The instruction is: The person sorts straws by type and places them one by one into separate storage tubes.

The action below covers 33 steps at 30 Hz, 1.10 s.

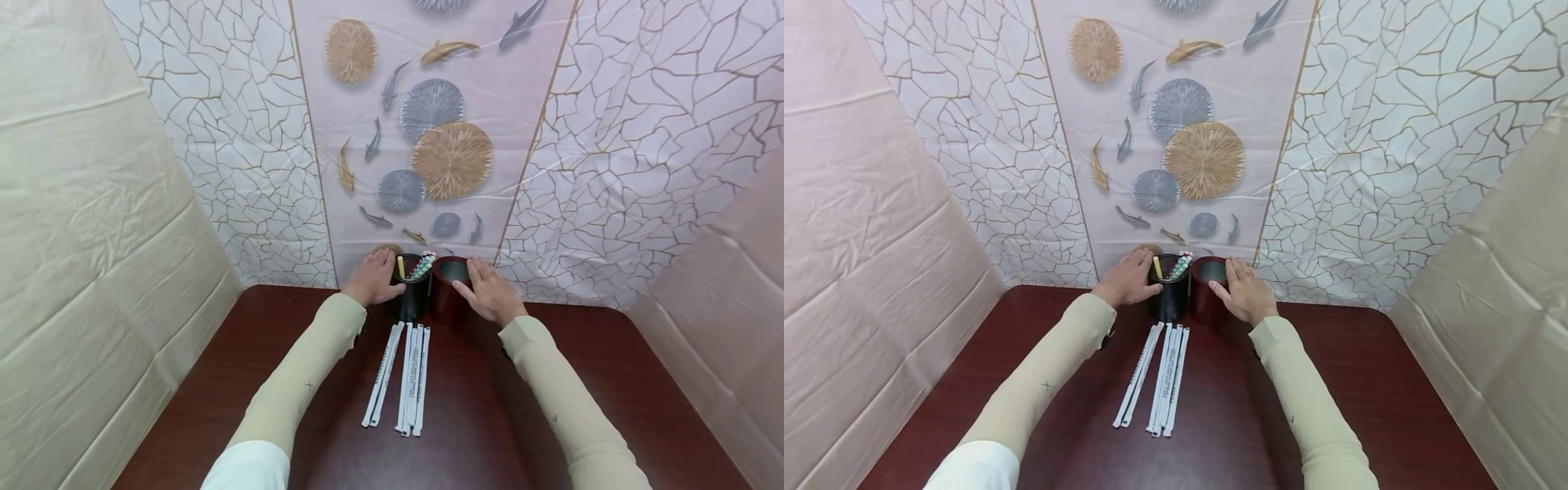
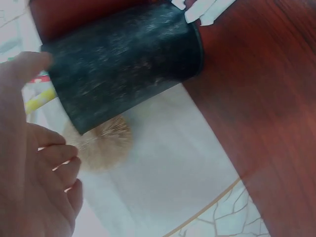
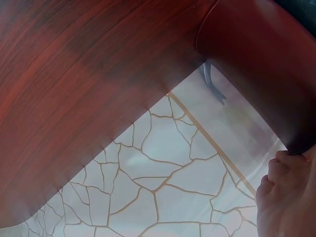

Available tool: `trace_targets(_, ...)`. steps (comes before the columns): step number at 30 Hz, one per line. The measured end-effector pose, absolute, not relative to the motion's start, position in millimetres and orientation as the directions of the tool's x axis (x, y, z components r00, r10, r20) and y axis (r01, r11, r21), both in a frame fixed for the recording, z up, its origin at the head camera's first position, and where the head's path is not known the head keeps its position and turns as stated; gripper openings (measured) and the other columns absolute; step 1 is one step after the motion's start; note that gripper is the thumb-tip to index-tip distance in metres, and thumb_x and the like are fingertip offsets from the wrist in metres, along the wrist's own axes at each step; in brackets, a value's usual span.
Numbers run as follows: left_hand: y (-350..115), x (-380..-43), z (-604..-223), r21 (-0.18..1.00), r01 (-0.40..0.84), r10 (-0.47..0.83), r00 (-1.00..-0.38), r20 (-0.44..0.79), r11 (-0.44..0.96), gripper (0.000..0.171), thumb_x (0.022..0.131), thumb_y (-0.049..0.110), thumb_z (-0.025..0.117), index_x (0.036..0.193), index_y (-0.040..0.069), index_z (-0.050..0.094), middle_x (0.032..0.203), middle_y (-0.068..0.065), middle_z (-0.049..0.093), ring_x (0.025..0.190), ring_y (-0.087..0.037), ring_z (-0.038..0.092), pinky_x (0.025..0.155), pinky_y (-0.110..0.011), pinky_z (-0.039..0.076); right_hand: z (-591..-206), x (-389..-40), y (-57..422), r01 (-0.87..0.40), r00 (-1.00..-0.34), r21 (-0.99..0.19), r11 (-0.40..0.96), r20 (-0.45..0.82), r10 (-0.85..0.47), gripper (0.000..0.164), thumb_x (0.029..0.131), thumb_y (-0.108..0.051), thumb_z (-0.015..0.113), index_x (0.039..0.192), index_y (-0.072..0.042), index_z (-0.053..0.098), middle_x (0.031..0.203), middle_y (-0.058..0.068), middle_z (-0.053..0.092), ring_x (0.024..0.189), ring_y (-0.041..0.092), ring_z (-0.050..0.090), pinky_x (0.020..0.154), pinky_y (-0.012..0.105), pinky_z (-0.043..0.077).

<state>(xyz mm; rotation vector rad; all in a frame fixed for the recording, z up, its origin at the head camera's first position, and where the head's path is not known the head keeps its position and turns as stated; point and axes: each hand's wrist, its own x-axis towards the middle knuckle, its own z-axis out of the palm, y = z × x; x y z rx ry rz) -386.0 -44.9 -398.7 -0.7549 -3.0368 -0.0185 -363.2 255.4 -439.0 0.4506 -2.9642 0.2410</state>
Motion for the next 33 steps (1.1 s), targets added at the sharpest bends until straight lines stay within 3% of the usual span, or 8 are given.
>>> trace_targets(4,-51,-379,-389,0.035,0.45,0.45,-0.893,-0.007,0.892,0.08,0.108,0.043,0.059,0.166,0.0,0.026,0.174,-0.018,0.028,0.162,-0.033,0.029,0.132,-0.044,0.029,-439,-363,256,-0.303,-0.947,-0.139,0.943,0.152,-0.282,0.089,0.111,-0.064,0.025,0.167,0.004,0.016,0.175,0.027,0.016,0.162,0.046,0.02,0.131,0.06,0.023)
trace_targets(7,-56,-376,-385,0.048,0.455,0.457,-0.889,-0.021,0.889,0.072,0.106,0.039,0.063,0.162,0.0,0.039,0.166,-0.019,0.043,0.152,-0.034,0.046,0.125,-0.047,0.041,-437,-363,255,-0.306,-0.946,-0.143,0.941,0.159,-0.283,0.088,0.111,-0.063,0.027,0.167,0.004,0.016,0.175,0.027,0.016,0.162,0.046,0.021,0.13,0.061,0.024)
trace_targets(11,-63,-370,-386,0.037,0.485,0.486,-0.873,-0.025,0.873,0.046,0.102,0.037,0.068,0.133,0.003,0.067,0.125,-0.015,0.073,0.112,-0.032,0.071,0.1,-0.048,0.058,-437,-363,255,-0.309,-0.944,-0.142,0.94,0.162,-0.286,0.087,0.112,-0.062,0.028,0.167,0.004,0.017,0.175,0.027,0.017,0.161,0.047,0.021,0.13,0.061,0.025)
trace_targets(14,-67,-364,-389,0.037,0.503,0.504,-0.864,-0.024,0.864,0.032,0.099,0.038,0.073,0.103,0.007,0.072,0.095,-0.009,0.073,0.086,-0.027,0.069,0.084,-0.045,0.058,-438,-363,255,-0.305,-0.946,-0.136,0.943,0.155,-0.284,0.087,0.112,-0.062,0.026,0.167,0.004,0.016,0.175,0.027,0.016,0.161,0.047,0.021,0.13,0.061,0.025)
trace_targets(18,-70,-355,-396,0.063,0.501,0.503,-0.864,-0.026,0.863,0.032,0.094,0.037,0.08,0.087,0.008,0.069,0.087,-0.007,0.069,0.081,-0.025,0.063,0.078,-0.041,0.056,-438,-363,255,-0.3,-0.948,-0.131,0.945,0.15,-0.28,0.088,0.111,-0.063,0.025,0.167,0.004,0.016,0.175,0.027,0.015,0.161,0.047,0.02,0.13,0.061,0.026)
trace_targets(21,-71,-349,-402,0.132,0.46,0.472,-0.878,-0.077,0.878,0.032,0.093,0.035,0.082,0.094,0.006,0.068,0.093,-0.007,0.068,0.085,-0.024,0.062,0.078,-0.04,0.055,-438,-363,256,-0.295,-0.949,-0.123,0.947,0.149,-0.276,0.088,0.111,-0.064,0.024,0.167,0.003,0.016,0.175,0.027,0.015,0.161,0.047,0.021,0.129,0.061,0.026)
trace_targets(27,-71,-338,-419,0.249,0.345,0.393,-0.902,-0.177,0.905,0.035,0.092,0.032,0.083,0.08,0.01,0.059,0.077,-0.003,0.058,0.069,-0.019,0.053,0.064,-0.032,0.044,-439,-364,256,-0.291,-0.95,-0.109,0.951,0.152,-0.273,0.089,0.111,-0.065,0.023,0.168,0.003,0.016,0.175,0.026,0.016,0.161,0.046,0.022,0.129,0.061,0.027)
trace_targets(33,-67,-326,-445,0.295,0.297,0.359,-0.915,-0.184,0.908,0.033,0.09,0.031,0.084,0.087,0.009,0.061,0.078,-0.004,0.061,0.071,-0.02,0.056,0.066,-0.032,0.048,-441,-364,256,-0.287,-0.95,-0.108,0.952,0.159,-0.268,0.089,0.11,-0.066,0.023,0.168,0.002,0.016,0.175,0.025,0.016,0.161,0.046,0.023,0.128,0.061,0.03)
